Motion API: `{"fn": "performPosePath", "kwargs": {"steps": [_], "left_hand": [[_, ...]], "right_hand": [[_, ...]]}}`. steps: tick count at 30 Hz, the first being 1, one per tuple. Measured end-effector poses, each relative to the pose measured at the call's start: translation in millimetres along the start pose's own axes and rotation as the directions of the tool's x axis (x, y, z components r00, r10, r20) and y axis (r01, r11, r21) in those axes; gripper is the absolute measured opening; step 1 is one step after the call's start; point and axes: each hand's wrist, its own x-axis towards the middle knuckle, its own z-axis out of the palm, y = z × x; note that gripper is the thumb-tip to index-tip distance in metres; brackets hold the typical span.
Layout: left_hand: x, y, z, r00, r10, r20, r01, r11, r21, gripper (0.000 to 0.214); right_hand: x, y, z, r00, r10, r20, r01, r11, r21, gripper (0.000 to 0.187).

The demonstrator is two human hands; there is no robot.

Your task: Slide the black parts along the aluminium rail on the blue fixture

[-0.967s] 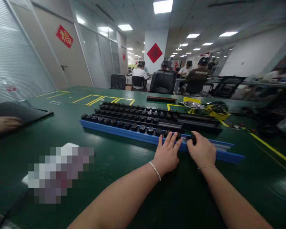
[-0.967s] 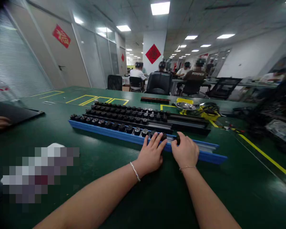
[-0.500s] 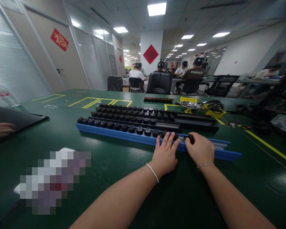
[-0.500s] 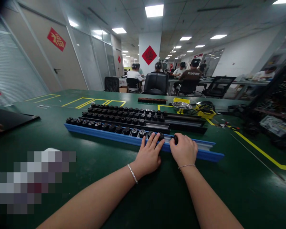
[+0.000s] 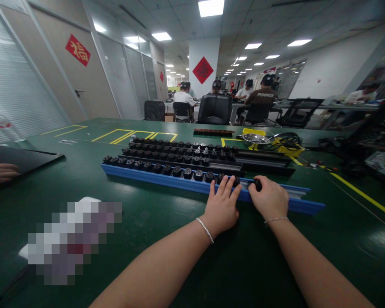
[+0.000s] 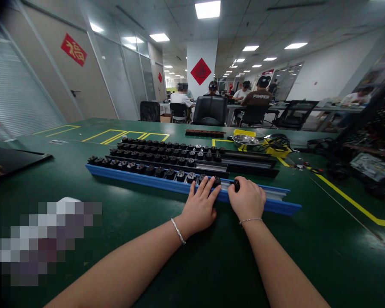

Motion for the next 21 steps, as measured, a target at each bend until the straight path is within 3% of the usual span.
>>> {"fn": "performPosePath", "kwargs": {"steps": [10,15,18,21], "left_hand": [[-0.1,0.7,-0.8,1.0,-0.002,-0.017,0.002,1.0,-0.023,0.067],[-0.8,11.3,-17.5,0.976,-0.059,-0.209,0.021,0.983,-0.18,0.046],[-10.0,18.9,-49.1,0.891,-0.103,-0.443,-0.066,0.934,-0.35,0.026],[-32.7,20.0,-89.6,0.732,-0.271,-0.626,-0.134,0.843,-0.522,0.014]], "right_hand": [[0.4,-0.2,0.0,1.0,-0.003,-0.006,0.003,1.0,-0.008,0.03],[0.2,-0.8,0.6,1.0,0.012,0.0,-0.012,1.0,-0.012,0.03],[-0.6,-1.6,0.7,1.0,0.017,0.003,-0.017,1.0,-0.013,0.03],[-1.3,-2.5,0.3,1.0,0.01,0.003,-0.01,1.0,-0.001,0.029]]}}
